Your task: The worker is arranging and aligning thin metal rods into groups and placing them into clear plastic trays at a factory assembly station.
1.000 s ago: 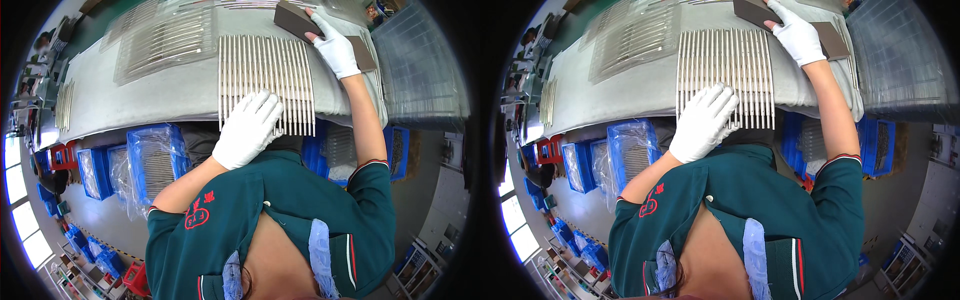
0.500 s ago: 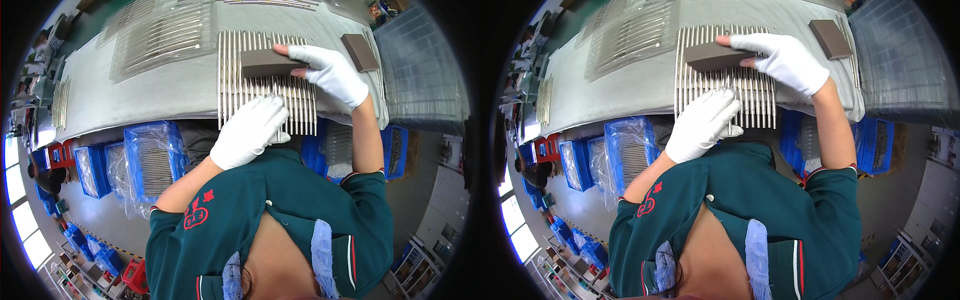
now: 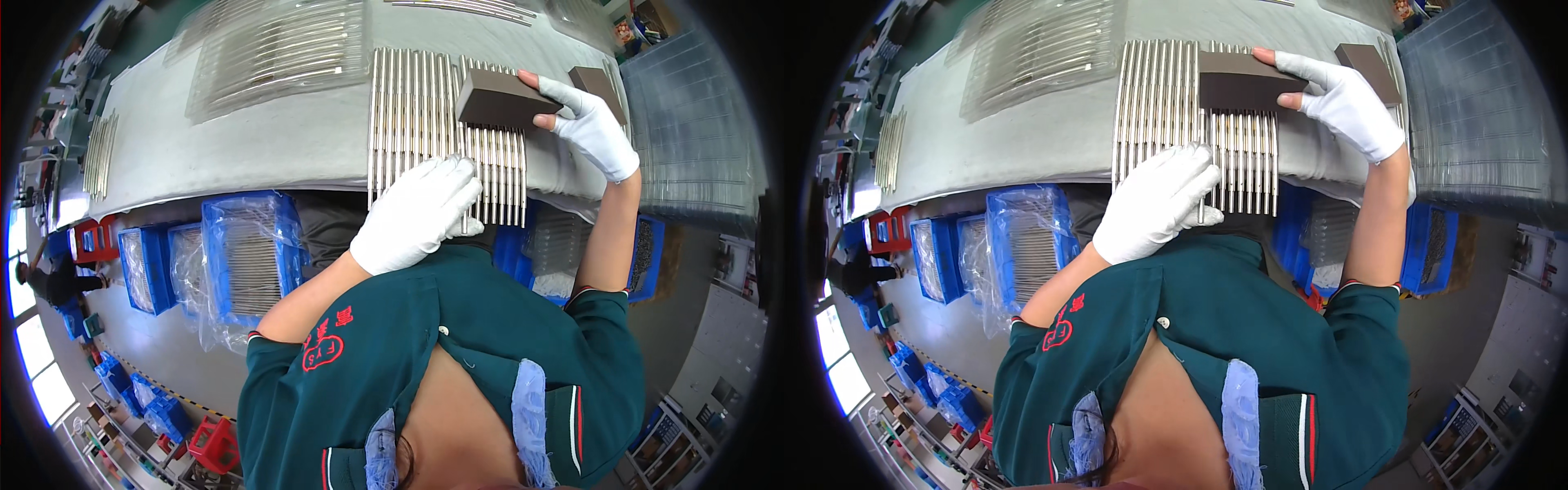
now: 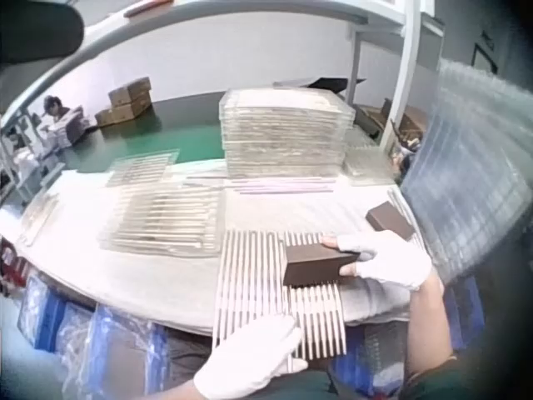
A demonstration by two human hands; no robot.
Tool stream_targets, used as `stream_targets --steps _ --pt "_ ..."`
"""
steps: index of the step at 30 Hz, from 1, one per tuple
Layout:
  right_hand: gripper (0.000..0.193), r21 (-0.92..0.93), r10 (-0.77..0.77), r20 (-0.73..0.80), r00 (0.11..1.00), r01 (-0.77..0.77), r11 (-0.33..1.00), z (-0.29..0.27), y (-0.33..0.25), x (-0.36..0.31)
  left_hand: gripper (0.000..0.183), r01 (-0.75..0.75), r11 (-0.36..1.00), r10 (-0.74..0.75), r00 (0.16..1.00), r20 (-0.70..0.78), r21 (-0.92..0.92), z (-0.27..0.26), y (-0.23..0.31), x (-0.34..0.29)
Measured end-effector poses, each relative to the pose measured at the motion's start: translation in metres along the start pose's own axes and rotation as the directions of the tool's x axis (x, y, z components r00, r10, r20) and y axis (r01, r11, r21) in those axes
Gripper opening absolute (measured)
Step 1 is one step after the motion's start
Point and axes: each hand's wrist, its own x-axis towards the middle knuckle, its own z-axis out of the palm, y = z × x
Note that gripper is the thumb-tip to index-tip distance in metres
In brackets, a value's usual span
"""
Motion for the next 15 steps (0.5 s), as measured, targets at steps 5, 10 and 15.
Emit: stream_targets --steps 5,10,15 --pt "0.049 -0.142 -0.238 -0.004 0.971 0.235 0.962 0.028 0.004 0.007 0.053 0.021 0.999 -0.021 0.999 -0.024 -0.031 -0.003 0.005 0.002" --pt "0.049 -0.06 -0.068 -0.095 0.993 0.062 0.996 -0.017 0.009 -0.019 0.052 0.025 0.999 -0.025 0.999 -0.022 -0.022 -0.004 0.003 0.001" --pt "0.049 -0.205 -0.208 -0.033 0.978 0.197 0.959 0.021 -0.001 0.003 0.053 0.01 1.0 -0.01 1.0 -0.029 -0.008 -0.003 0.004 0.003"
